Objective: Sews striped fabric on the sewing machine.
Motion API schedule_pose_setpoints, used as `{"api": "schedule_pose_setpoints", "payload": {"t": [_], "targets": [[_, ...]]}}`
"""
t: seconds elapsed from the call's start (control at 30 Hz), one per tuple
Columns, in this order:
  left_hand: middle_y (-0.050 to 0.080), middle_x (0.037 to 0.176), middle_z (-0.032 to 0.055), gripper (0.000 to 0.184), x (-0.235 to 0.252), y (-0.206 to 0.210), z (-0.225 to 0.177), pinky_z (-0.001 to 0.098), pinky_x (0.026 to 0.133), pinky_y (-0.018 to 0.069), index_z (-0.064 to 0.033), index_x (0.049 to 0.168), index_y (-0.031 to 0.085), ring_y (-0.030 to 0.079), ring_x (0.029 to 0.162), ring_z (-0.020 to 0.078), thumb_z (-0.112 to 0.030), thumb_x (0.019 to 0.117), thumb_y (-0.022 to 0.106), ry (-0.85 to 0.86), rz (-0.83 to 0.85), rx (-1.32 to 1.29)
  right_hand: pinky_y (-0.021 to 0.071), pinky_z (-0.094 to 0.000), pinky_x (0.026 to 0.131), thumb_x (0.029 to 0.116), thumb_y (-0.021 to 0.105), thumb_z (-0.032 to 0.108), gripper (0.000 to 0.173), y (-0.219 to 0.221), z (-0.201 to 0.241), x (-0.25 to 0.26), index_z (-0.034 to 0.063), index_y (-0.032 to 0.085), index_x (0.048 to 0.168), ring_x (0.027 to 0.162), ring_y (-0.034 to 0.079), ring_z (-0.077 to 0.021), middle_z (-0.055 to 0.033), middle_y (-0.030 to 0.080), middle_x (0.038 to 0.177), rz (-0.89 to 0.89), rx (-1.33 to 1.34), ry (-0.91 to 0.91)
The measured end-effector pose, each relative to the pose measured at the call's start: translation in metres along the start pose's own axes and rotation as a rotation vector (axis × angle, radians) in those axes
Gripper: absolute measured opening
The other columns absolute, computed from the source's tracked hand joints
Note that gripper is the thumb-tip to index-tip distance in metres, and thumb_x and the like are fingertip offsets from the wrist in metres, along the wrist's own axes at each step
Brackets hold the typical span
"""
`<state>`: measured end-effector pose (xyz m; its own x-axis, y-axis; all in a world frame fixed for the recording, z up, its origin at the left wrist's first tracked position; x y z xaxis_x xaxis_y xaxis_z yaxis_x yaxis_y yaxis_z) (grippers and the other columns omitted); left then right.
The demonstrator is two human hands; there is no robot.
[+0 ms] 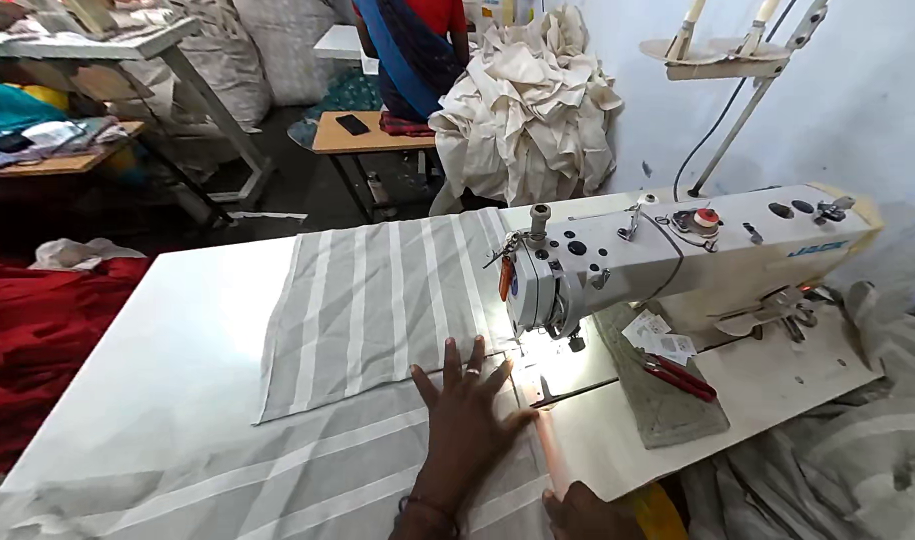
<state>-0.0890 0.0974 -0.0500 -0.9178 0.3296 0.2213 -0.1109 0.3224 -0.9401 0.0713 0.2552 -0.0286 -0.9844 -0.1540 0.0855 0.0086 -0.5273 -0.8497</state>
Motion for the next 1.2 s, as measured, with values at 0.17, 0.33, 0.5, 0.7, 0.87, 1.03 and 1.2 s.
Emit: {"api": "schedule_pose_setpoints", "payload": {"t": [0.17,0.33,0.5,0.7,0.87,1.03,1.2], "targets": [[0.036,0.165,0.0110,0.095,-0.021,0.010,-0.027,0.0864,0.109,0.0051,-0.0412,0.146,0.057,0.020,0.155,0.0473,-0.098,0.0733,0.035,0.076,0.047,0.033,0.0615,-0.0417,0.068,0.1009,0.060,0.036,0.032,-0.010,-0.047,0.073,0.0111,0.080,0.101,0.082,0.073,-0.0236,-0.0086,0.073,0.091,-0.238,-0.034,0.013],[0.034,0.167,0.0079,0.091,0.004,0.015,-0.020,0.0829,0.112,0.0020,-0.0391,0.143,0.061,0.016,0.156,0.0440,-0.095,0.0761,0.037,0.110,0.055,0.076,0.0574,-0.0430,0.064,0.1012,0.058,0.034,0.029,-0.005,-0.045,0.131,0.0163,0.079,0.112,0.079,0.070,-0.0280,-0.0119,0.068,0.088,-0.137,-0.226,0.083],[0.043,0.162,0.0008,0.099,0.006,0.018,-0.016,0.0784,0.115,0.0045,-0.0209,0.139,0.065,0.027,0.155,0.0359,-0.093,0.0761,0.040,0.098,-0.040,0.013,0.0560,-0.0419,0.060,0.1025,0.055,0.036,0.030,-0.002,-0.047,0.136,0.0224,0.078,0.116,0.073,0.070,-0.0267,-0.0100,0.068,0.082,-0.135,-0.283,0.093],[0.047,0.159,0.0016,0.102,0.032,0.017,-0.008,0.0784,0.115,0.0023,-0.0182,0.142,0.063,0.028,0.155,0.0348,-0.092,0.0740,0.046,0.060,0.000,-0.031,0.0555,-0.0490,0.084,0.1032,0.055,0.037,0.034,-0.029,-0.059,0.142,0.0182,0.076,0.122,0.093,0.071,-0.0276,-0.0109,0.073,0.098,0.051,-0.016,0.136],[0.022,0.171,0.0018,0.100,0.087,-0.024,0.002,0.0770,0.115,-0.0089,-0.0198,0.158,0.041,0.002,0.160,0.0317,-0.077,0.0794,0.068,-0.096,0.517,-0.143,0.0557,-0.0621,0.087,0.0967,0.068,0.026,0.030,-0.099,-0.120,0.076,0.0095,0.076,0.121,0.107,0.068,-0.0423,-0.0206,0.072,0.113,-0.373,-0.331,0.207],[0.066,0.138,0.0117,0.027,0.132,-0.038,0.036,0.0667,0.109,0.0361,-0.0126,0.124,0.074,0.057,0.130,0.0380,-0.015,0.0972,0.069,-0.055,0.266,-0.455,0.0556,-0.0634,0.084,0.0884,0.072,0.023,0.039,-0.110,-0.188,0.051,0.0086,0.075,0.124,0.105,0.068,-0.0463,-0.0230,0.070,0.114,-0.202,-0.393,0.105],[0.068,0.132,0.0017,0.015,0.137,-0.001,0.046,0.0596,0.113,0.0313,-0.0213,0.107,0.081,0.057,0.126,0.0298,-0.023,0.0939,0.074,-0.002,0.029,-0.398,0.0586,-0.0484,0.080,0.0846,0.068,0.032,0.040,-0.114,-0.159,0.076,0.0073,0.077,0.114,0.095,0.069,-0.0320,-0.0161,0.071,0.105,-0.366,-0.372,-0.096]]}}
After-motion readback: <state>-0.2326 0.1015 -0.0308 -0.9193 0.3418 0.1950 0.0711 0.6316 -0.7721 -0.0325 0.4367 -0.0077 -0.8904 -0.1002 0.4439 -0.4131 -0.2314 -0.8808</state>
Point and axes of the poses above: each hand's wrist, its own x-axis towards the middle knuckle, its own y-axis out of the palm, z = x × y, the point moved 2 cm from there along x, towards the middle knuckle
